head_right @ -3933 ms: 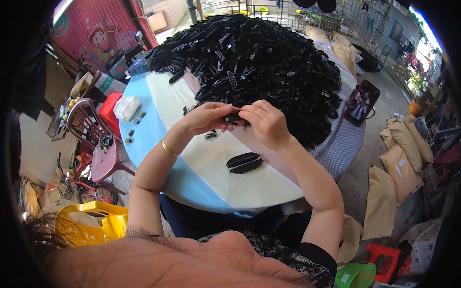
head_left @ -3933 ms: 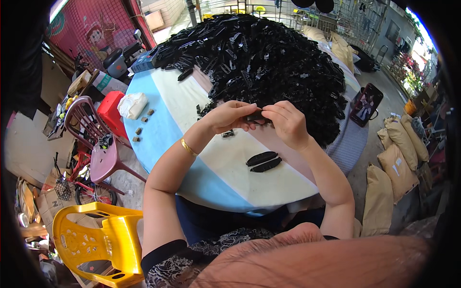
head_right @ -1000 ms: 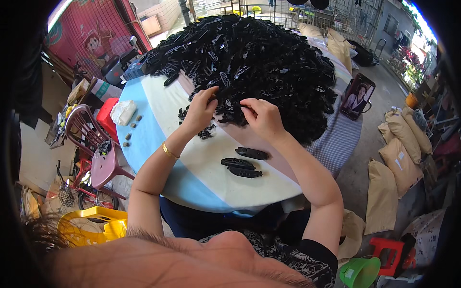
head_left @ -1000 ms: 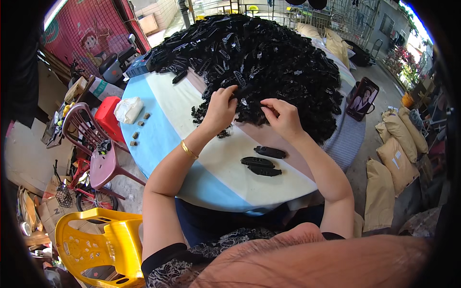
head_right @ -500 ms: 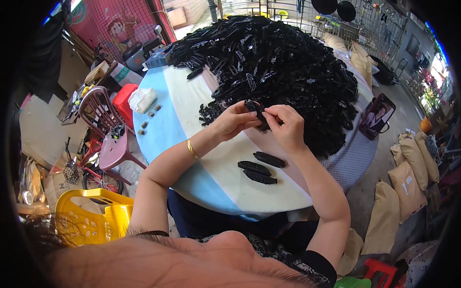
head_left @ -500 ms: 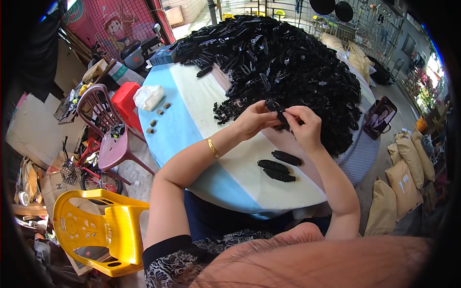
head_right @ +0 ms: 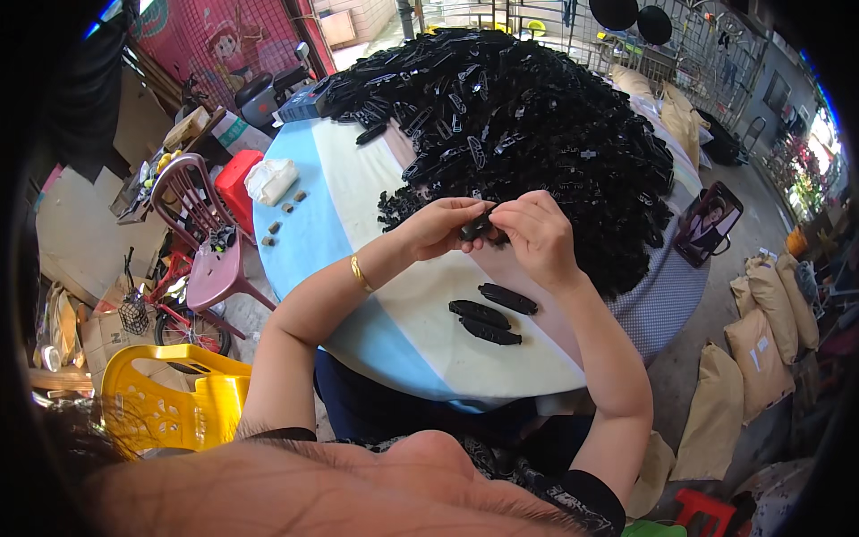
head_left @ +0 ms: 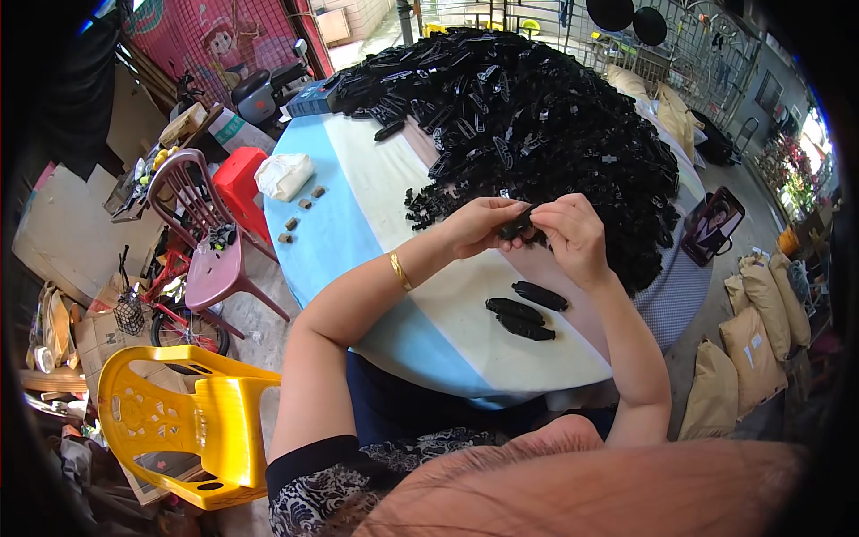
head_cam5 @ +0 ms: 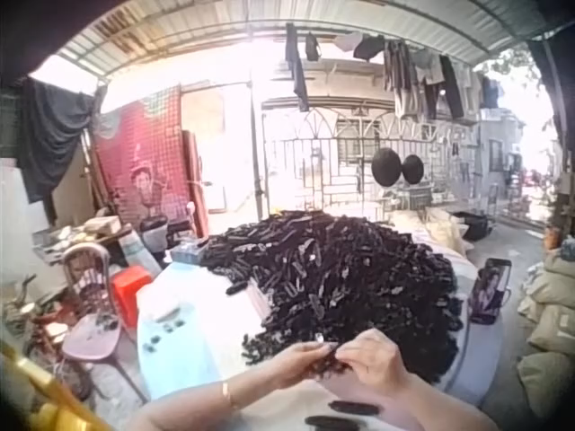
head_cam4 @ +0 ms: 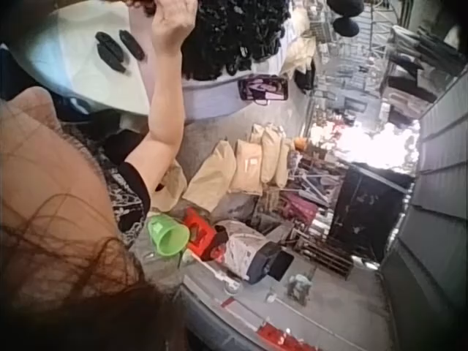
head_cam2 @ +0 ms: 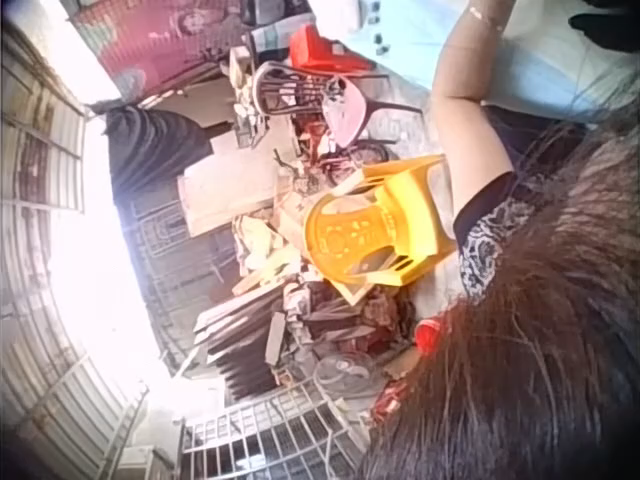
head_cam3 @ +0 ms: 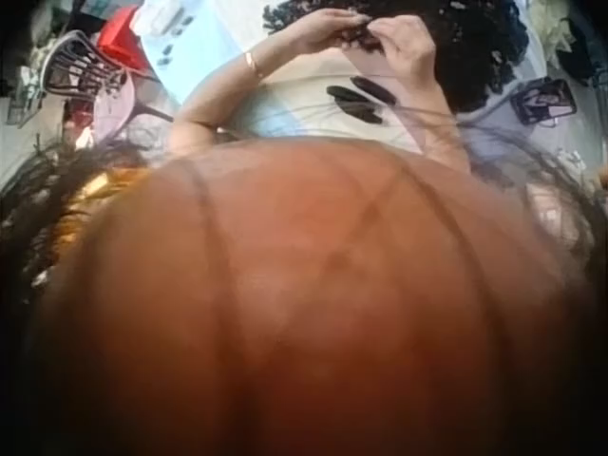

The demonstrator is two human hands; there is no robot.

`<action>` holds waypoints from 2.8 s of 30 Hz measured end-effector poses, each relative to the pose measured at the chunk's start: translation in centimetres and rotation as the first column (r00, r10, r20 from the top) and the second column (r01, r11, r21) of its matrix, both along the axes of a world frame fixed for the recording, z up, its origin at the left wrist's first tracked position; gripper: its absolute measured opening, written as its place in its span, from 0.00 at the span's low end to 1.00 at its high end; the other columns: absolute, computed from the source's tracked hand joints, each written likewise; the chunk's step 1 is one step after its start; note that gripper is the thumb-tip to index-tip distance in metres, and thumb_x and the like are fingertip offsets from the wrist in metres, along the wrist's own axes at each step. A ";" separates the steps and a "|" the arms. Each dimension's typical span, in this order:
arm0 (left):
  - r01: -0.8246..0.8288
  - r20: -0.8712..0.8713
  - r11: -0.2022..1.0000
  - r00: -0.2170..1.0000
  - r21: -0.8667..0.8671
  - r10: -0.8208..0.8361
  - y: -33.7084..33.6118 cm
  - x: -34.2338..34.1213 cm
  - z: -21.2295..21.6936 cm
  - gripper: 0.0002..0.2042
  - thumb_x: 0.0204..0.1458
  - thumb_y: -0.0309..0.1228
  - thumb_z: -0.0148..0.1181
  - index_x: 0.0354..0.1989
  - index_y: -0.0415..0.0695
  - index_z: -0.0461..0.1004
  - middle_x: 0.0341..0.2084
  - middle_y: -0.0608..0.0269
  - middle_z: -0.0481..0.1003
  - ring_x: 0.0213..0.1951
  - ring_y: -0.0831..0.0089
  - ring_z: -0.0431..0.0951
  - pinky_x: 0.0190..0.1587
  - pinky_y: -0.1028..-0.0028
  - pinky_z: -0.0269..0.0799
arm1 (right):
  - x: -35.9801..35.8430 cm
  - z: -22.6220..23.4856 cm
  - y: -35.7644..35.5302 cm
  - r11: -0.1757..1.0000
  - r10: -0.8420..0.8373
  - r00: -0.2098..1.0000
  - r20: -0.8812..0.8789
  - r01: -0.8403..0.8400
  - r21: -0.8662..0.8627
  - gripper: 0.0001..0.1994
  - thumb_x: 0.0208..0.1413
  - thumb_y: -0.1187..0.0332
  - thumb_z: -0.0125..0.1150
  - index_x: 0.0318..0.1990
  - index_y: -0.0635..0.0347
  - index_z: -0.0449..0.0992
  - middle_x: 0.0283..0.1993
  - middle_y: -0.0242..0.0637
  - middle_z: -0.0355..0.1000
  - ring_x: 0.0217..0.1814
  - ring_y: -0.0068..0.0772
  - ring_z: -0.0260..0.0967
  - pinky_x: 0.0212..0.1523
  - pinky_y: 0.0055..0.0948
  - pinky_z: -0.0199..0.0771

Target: The recorder is sorting and inspecting small black plastic parts from a large pile on a table.

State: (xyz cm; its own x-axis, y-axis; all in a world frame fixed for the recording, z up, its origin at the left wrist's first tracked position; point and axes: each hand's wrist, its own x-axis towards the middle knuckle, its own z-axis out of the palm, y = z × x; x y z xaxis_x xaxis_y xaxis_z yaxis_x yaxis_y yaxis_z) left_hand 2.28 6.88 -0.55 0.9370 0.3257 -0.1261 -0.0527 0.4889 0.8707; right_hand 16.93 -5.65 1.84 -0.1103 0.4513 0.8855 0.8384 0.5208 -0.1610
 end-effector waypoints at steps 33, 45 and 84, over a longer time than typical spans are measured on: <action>0.267 -0.211 0.297 0.955 0.917 -0.209 -1.3 -0.9 1.3 0.16 0.48 0.29 0.61 0.45 0.38 0.72 0.31 0.59 0.77 0.33 0.73 0.76 0.37 0.74 0.72 | 3.0 -0.5 -0.2 0.588 -0.107 0.654 -0.749 -0.566 -0.578 0.13 0.52 0.65 0.60 0.39 0.66 0.76 0.31 0.37 0.76 0.30 0.21 0.72 0.31 0.19 0.70; -0.089 0.195 -0.190 0.725 0.978 0.661 6.8 0.6 -1.5 0.13 0.45 0.37 0.61 0.34 0.40 0.76 0.33 0.51 0.74 0.41 0.56 0.72 0.45 0.65 0.68 | 0.8 -3.6 0.0 0.757 -0.274 0.905 0.325 0.412 -0.508 0.06 0.41 0.70 0.64 0.29 0.57 0.77 0.34 0.33 0.68 0.38 0.35 0.68 0.36 0.31 0.72; -0.126 0.193 0.972 0.977 0.198 0.088 -0.2 0.5 -0.8 0.15 0.54 0.26 0.56 0.50 0.40 0.66 0.37 0.61 0.74 0.38 0.74 0.77 0.45 0.74 0.74 | -1.1 -0.8 -0.5 0.990 -0.096 0.974 -0.206 0.072 -0.121 0.06 0.41 0.80 0.62 0.29 0.62 0.75 0.32 0.37 0.72 0.32 0.36 0.70 0.31 0.26 0.72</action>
State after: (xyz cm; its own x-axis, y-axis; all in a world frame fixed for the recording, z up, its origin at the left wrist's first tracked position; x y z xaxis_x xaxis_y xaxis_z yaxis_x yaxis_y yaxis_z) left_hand 2.82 6.70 -1.32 0.8960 0.4264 0.1236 -0.2611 0.2810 0.9235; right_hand 15.85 -6.15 1.07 0.1161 0.5489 0.8278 0.8193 0.4182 -0.3923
